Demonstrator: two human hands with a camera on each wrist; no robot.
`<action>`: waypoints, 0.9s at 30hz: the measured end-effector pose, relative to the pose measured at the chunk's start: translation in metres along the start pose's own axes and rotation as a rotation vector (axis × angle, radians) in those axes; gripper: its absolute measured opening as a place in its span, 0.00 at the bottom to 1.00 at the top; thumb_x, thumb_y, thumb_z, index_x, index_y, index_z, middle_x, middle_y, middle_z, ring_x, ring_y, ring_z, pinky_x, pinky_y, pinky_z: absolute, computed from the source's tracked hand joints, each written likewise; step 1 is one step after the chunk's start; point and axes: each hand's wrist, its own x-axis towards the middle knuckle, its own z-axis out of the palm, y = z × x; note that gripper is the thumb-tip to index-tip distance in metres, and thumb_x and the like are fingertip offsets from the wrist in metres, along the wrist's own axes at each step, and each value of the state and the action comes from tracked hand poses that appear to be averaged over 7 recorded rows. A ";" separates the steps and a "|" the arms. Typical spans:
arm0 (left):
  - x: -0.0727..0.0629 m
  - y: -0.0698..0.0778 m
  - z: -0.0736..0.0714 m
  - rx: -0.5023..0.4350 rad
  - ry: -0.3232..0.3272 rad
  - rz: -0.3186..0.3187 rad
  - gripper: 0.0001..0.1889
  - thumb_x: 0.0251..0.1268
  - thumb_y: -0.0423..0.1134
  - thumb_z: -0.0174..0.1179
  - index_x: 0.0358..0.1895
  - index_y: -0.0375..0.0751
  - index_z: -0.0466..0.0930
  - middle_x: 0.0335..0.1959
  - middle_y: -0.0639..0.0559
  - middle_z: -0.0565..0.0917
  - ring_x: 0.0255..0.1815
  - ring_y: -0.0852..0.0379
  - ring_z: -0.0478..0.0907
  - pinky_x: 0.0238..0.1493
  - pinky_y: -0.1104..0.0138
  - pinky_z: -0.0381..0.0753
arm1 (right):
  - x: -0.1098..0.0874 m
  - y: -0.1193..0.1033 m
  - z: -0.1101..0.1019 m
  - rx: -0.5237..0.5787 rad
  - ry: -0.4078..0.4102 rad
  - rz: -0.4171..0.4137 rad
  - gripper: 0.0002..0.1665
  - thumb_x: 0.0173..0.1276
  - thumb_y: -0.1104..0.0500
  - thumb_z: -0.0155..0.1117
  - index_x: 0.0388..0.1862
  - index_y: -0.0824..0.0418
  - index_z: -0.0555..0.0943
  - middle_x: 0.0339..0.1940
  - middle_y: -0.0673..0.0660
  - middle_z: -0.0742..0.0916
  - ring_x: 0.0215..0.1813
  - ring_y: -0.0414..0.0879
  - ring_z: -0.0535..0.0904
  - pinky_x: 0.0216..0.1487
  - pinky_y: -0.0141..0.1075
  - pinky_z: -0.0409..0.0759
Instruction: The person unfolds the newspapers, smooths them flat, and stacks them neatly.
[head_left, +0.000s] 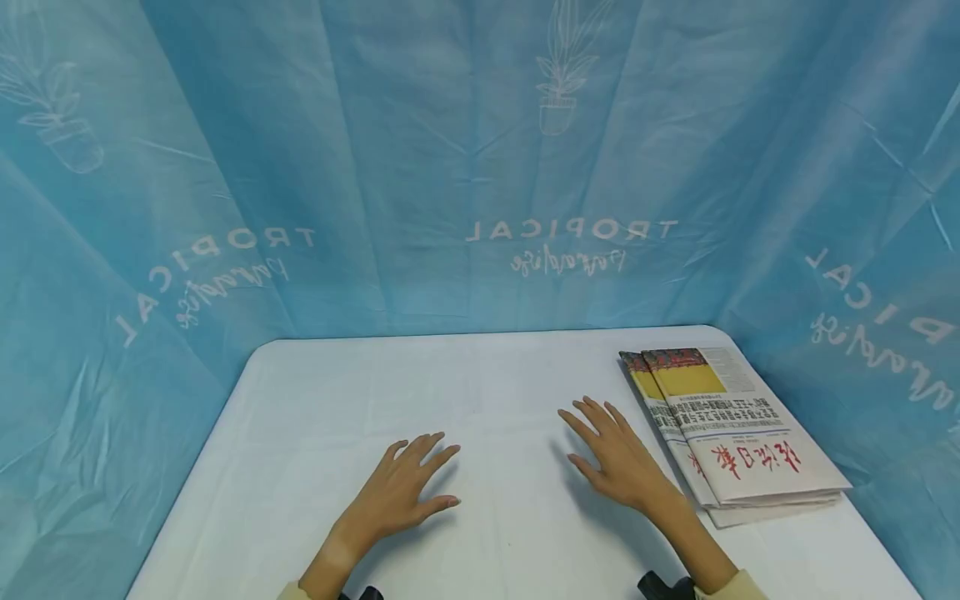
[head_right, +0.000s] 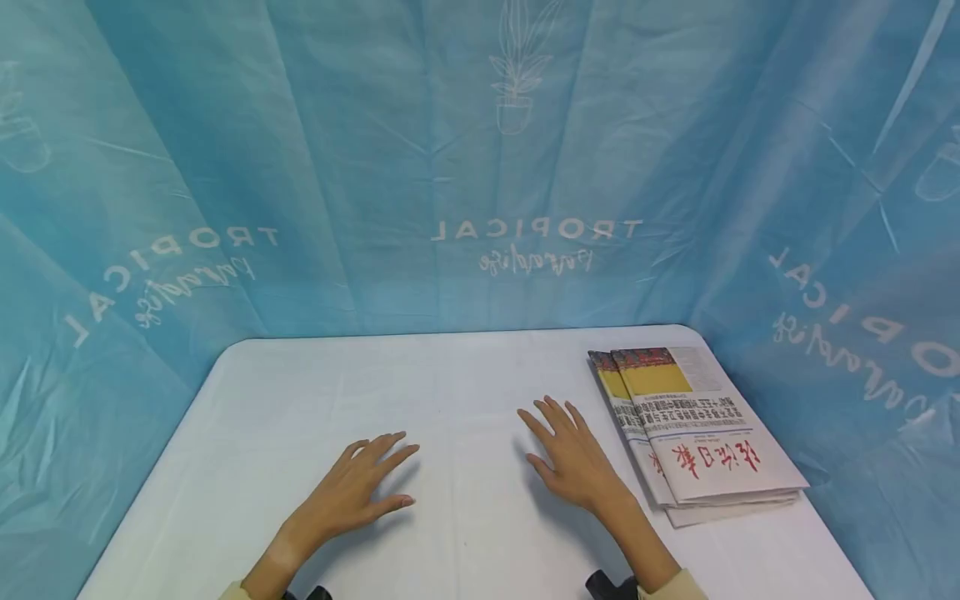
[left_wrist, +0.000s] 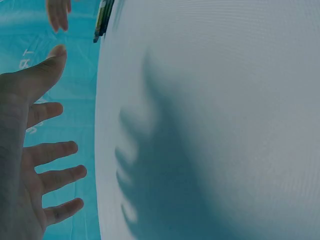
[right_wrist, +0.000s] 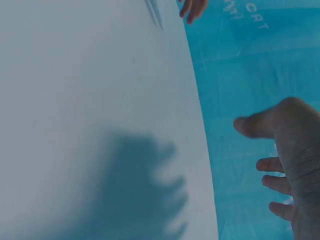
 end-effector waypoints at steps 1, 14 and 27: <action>0.000 0.000 0.001 -0.002 -0.002 -0.001 0.34 0.62 0.64 0.59 0.69 0.54 0.68 0.67 0.45 0.74 0.66 0.47 0.71 0.62 0.48 0.69 | -0.002 0.004 0.000 -0.010 0.011 0.010 0.38 0.61 0.54 0.71 0.70 0.57 0.70 0.66 0.65 0.76 0.70 0.63 0.68 0.71 0.56 0.57; 0.024 0.018 0.011 -0.156 -0.026 -0.043 0.32 0.67 0.62 0.56 0.70 0.52 0.68 0.64 0.50 0.77 0.64 0.52 0.74 0.59 0.52 0.73 | -0.038 0.058 -0.018 -0.078 0.110 0.207 0.31 0.55 0.69 0.70 0.61 0.66 0.77 0.57 0.69 0.80 0.63 0.66 0.72 0.65 0.60 0.63; 0.030 0.028 0.020 -0.194 -0.093 -0.063 0.24 0.70 0.51 0.58 0.66 0.51 0.73 0.57 0.54 0.81 0.57 0.55 0.78 0.53 0.55 0.77 | -0.069 0.081 -0.023 -0.084 0.051 0.412 0.31 0.56 0.67 0.69 0.61 0.69 0.75 0.59 0.74 0.76 0.61 0.72 0.71 0.59 0.64 0.68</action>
